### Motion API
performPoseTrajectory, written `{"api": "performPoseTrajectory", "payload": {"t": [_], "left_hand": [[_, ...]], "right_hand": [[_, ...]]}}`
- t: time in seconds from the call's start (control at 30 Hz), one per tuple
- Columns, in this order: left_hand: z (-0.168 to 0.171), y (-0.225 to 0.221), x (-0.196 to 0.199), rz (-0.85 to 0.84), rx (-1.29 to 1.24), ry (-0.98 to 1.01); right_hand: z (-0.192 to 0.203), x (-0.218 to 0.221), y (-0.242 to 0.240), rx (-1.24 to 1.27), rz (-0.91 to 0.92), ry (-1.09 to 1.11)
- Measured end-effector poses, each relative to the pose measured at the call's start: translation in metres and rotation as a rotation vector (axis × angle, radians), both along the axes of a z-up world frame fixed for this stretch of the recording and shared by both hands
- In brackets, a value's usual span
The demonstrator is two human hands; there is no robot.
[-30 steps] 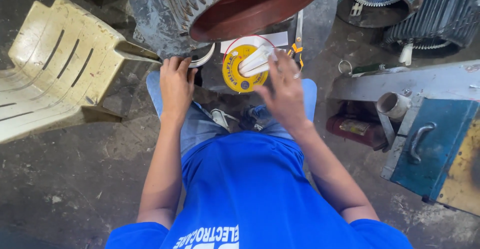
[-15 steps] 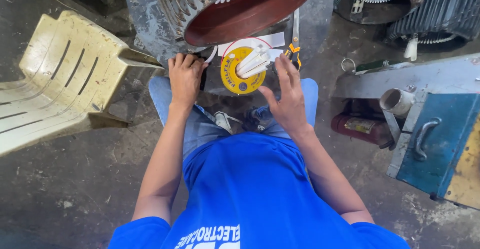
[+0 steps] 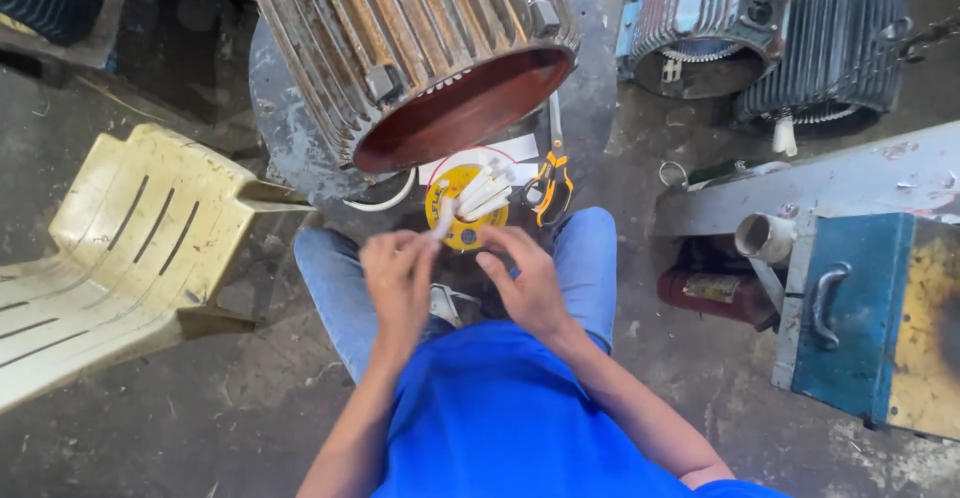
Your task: Preparing and cutting small insulation sleeves for use in electric motor repair.
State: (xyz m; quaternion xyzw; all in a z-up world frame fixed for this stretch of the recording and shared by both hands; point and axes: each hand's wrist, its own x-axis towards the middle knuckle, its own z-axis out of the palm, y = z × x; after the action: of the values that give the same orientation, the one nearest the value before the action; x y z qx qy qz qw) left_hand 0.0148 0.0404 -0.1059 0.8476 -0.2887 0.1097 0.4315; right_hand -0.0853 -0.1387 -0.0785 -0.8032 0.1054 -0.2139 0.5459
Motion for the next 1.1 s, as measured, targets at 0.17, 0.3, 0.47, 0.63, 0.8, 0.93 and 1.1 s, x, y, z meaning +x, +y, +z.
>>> {"api": "performPoseTrajectory", "payload": {"t": [0.17, 0.3, 0.47, 0.63, 0.8, 0.93, 1.1], "left_hand": [[0.028, -0.037, -0.031, -0.147, -0.294, 0.197], [0.073, -0.047, -0.020, -0.294, -0.343, 0.148], [0.064, -0.034, -0.013, -0.231, -0.479, 0.535], [0.059, -0.033, -0.013, -0.143, -0.501, 0.862], [0.052, -0.043, -0.032, -0.020, -0.636, 0.947], [0.065, -0.043, -0.030, -0.026, -0.658, 0.901], [0.098, -0.042, -0.020, -0.140, -0.579, 0.835]], "right_hand": [[0.035, 0.004, -0.001, 0.130, 0.002, 0.004], [0.013, -0.002, -0.025, 0.241, -0.065, -0.012], [0.073, 0.000, -0.040, -0.132, 0.168, 0.032], [0.095, 0.001, -0.041, -0.248, 0.332, 0.013], [0.073, 0.002, -0.032, -0.631, 0.184, -0.115], [0.074, 0.005, -0.036, -0.725, 0.173, -0.137], [0.068, 0.009, -0.039, -0.758, 0.142, -0.146]]}}
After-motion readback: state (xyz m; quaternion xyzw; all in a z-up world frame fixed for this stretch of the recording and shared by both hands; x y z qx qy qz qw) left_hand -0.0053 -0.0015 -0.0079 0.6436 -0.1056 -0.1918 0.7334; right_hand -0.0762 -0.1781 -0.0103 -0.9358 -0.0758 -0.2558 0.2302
